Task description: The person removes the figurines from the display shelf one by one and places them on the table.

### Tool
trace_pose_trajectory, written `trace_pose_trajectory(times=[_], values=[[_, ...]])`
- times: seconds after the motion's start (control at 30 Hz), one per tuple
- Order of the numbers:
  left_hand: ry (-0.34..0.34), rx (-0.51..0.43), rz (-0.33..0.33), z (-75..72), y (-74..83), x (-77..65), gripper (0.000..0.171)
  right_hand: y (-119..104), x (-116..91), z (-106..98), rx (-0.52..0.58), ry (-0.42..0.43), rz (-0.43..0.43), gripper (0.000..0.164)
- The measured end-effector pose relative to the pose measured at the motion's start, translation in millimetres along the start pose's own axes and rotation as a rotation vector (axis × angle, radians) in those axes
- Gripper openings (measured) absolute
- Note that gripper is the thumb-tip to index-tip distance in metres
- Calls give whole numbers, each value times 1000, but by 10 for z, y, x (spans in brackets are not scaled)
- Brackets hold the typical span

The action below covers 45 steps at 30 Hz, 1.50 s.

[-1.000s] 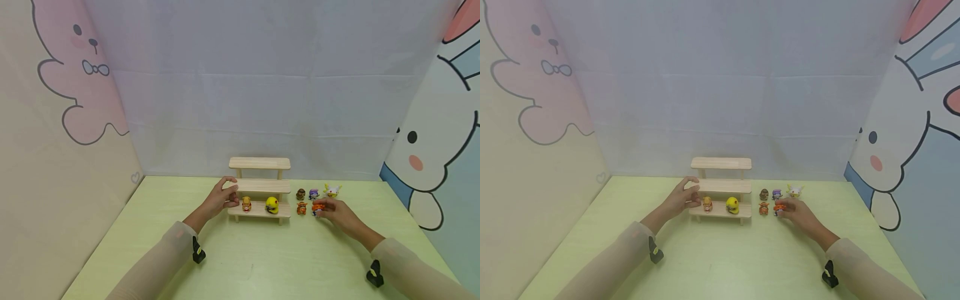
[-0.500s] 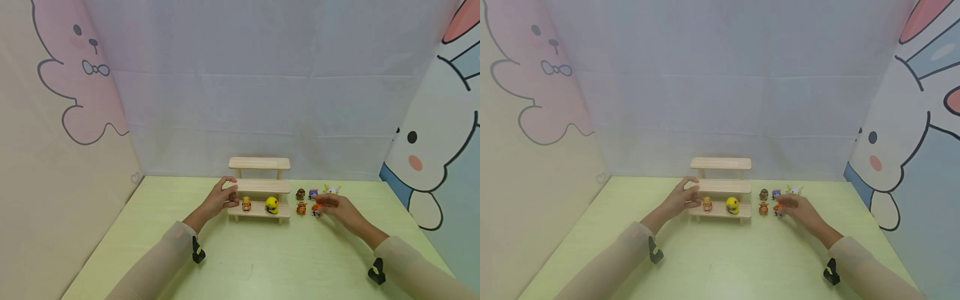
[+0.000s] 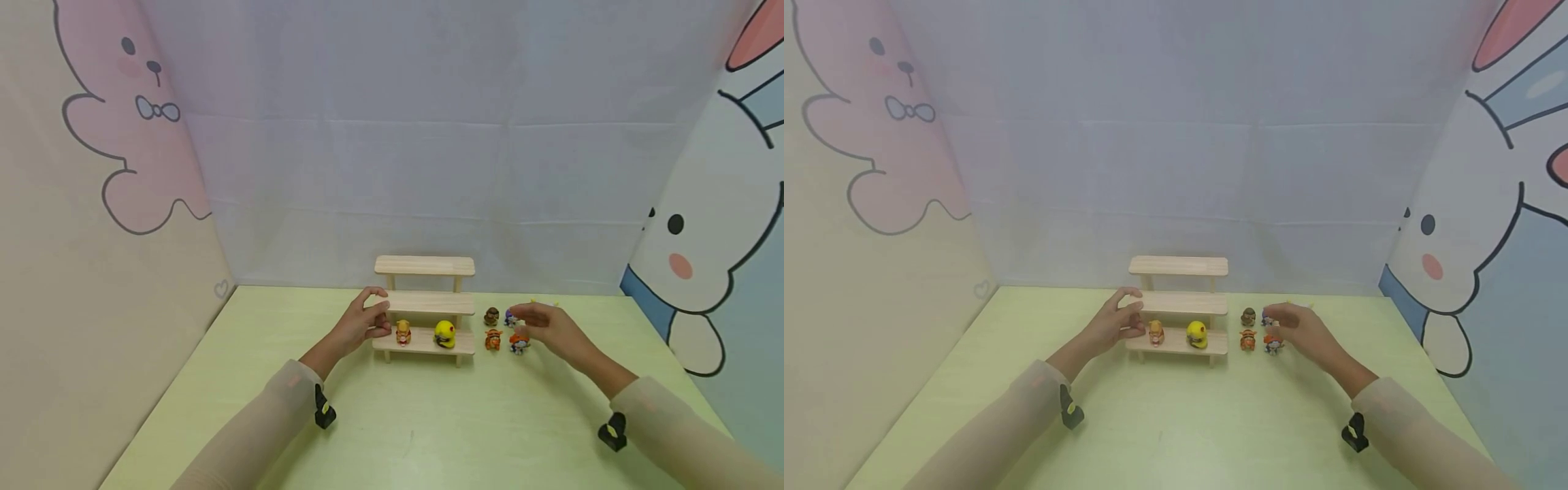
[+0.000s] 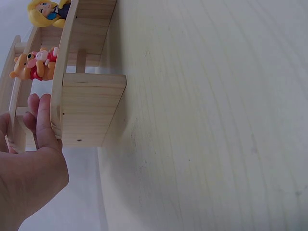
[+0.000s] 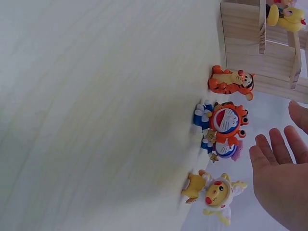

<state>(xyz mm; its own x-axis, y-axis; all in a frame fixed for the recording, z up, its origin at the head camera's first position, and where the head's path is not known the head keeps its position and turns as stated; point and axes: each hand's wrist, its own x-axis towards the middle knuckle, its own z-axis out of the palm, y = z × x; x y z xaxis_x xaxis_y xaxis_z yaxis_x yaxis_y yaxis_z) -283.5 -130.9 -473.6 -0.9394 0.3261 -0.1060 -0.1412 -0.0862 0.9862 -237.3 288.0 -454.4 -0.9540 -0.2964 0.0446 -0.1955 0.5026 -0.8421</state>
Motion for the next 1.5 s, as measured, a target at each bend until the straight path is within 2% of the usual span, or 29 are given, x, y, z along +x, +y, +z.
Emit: trace_pose_trajectory(times=[0.1,0.33,0.47,0.6,0.93,1.13,1.5], values=[[-2,-1,3,5,9,-1,25,-57,10,-6,-20,-2,-14,49],[2,-5,-1,23,26,-14,24,-178,23,32,21,-17,-27,56],[3,-11,-1,29,31,-20,24,-241,44,87,33,-12,-58,53],[-1,-12,-4,24,27,-15,24,-312,57,169,57,-20,-79,47],[4,-12,-7,22,28,-21,24,-477,70,445,93,-67,-131,47],[4,-10,-1,10,14,-15,24,-514,86,602,125,-101,-165,44],[7,-2,-1,13,18,-20,24,-517,145,839,193,-115,-162,47]])
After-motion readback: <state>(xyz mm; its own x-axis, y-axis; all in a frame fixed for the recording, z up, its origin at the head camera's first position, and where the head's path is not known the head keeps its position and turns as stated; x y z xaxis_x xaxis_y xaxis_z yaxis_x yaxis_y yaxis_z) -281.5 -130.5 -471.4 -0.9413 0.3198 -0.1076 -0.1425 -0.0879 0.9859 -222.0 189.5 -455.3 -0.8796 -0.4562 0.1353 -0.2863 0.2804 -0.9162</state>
